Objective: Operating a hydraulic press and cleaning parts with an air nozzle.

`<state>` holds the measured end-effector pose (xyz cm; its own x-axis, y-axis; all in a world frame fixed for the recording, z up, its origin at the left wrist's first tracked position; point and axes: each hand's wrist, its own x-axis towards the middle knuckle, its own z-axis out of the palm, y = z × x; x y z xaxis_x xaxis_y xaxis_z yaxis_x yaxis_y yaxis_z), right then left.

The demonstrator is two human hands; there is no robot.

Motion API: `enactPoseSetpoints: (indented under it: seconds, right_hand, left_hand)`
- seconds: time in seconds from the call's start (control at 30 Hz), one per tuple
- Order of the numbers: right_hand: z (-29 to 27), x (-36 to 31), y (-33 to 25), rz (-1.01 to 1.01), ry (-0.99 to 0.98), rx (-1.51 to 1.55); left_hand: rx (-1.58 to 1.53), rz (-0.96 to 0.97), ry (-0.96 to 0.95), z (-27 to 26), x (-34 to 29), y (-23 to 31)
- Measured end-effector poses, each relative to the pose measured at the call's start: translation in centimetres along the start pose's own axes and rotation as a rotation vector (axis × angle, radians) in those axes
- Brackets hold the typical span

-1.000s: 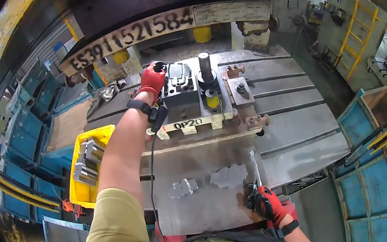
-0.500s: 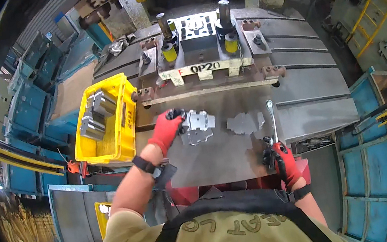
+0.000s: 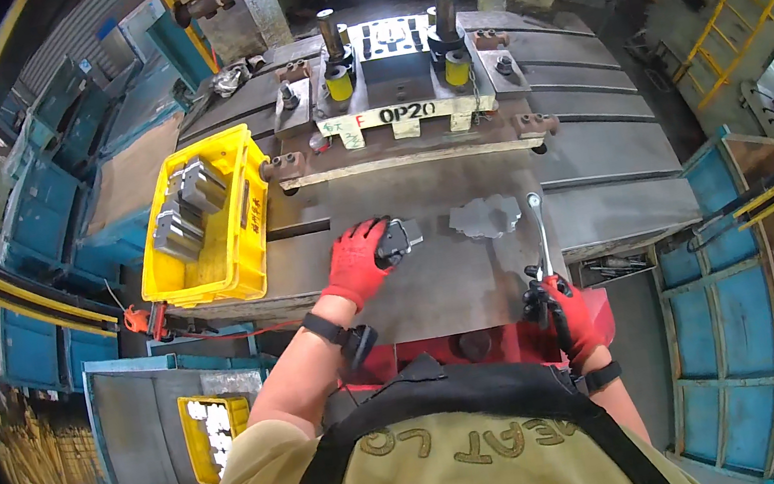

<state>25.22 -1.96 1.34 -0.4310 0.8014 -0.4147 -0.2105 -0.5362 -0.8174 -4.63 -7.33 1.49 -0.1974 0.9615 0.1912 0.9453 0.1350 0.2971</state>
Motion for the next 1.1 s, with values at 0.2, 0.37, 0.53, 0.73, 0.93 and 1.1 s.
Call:
enactPoseSetpoints:
  seconds: [0.2,0.37,0.53,0.73,0.93,1.1]
  right_hand:
    - [1.2,-0.5,-0.2,0.071,-0.078,-0.016]
    - [1.9,-0.7,-0.8,0.131,-0.036,-0.130]
    - [2.4,-1.2,-2.7,0.126,-0.021,-0.056]
    - [4.6,3.5,-9.4,-0.003,-0.259,-0.201]
    - [10.1,13.1,-17.3,-0.763,-0.539,-0.988]
    - [12.4,22.7,-18.1,-0.844,-0.415,-1.220]
  left_hand:
    - [-0.045,0.096,-0.057,0.1,2.3,-2.0]
    - [-0.064,0.070,-0.056,-0.5,2.3,-1.4]
    - [-0.312,-0.009,0.233,-0.8,-0.3,-3.4]
    - [-1.015,-0.591,0.187,-0.7,-7.2,-9.5]
    - [-1.135,-0.819,0.096,-2.1,-12.8,-9.2]
    - [-0.761,-0.964,-0.069,-3.0,-14.2,-5.7]
